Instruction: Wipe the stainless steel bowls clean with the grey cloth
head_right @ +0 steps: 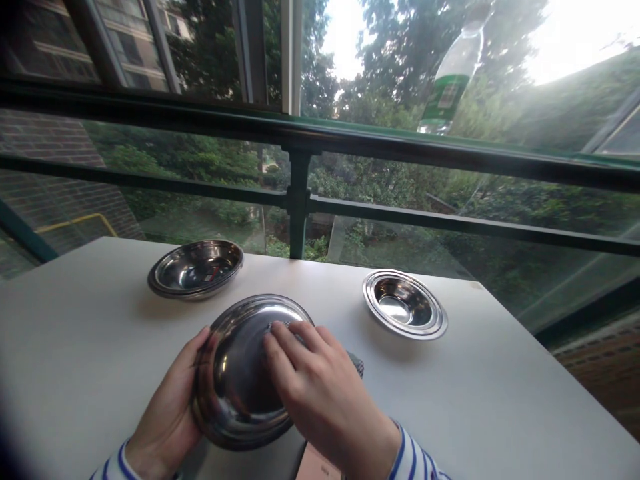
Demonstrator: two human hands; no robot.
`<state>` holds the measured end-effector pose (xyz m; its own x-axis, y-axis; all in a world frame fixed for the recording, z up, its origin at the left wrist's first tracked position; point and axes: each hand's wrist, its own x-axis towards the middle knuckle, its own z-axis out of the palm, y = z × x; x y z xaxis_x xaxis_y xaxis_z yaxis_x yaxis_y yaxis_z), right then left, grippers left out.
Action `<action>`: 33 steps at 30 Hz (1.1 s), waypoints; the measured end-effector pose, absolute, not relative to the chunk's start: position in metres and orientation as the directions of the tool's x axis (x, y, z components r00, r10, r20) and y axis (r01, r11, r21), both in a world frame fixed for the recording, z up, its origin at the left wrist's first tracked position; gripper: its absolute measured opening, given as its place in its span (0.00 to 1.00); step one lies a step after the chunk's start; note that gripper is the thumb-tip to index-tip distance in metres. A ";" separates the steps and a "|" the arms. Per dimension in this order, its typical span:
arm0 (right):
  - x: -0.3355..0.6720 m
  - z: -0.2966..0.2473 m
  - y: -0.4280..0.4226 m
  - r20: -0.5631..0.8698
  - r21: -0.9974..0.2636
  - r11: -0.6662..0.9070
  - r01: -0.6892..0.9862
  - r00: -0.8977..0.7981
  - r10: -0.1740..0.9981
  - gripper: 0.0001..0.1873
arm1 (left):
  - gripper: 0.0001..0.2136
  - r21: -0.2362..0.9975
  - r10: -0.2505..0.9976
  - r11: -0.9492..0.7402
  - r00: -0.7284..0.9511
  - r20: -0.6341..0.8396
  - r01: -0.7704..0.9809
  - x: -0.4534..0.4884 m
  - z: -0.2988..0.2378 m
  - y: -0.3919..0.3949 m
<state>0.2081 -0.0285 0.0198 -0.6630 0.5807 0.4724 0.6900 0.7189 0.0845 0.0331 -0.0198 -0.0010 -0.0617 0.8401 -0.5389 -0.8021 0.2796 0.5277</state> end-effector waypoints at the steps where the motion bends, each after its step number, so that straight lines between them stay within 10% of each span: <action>1: 0.208 0.020 -0.029 0.464 0.076 0.719 0.691 -0.663 0.588 0.15 | 0.10 0.531 0.837 0.269 -0.078 -0.542 -0.804 0.033 -0.001 -0.020; 33: 0.207 0.025 -0.041 0.334 0.052 0.755 0.653 -0.724 0.603 0.15 | 0.07 0.530 0.798 0.213 -0.166 -0.579 -0.821 0.026 -0.001 -0.017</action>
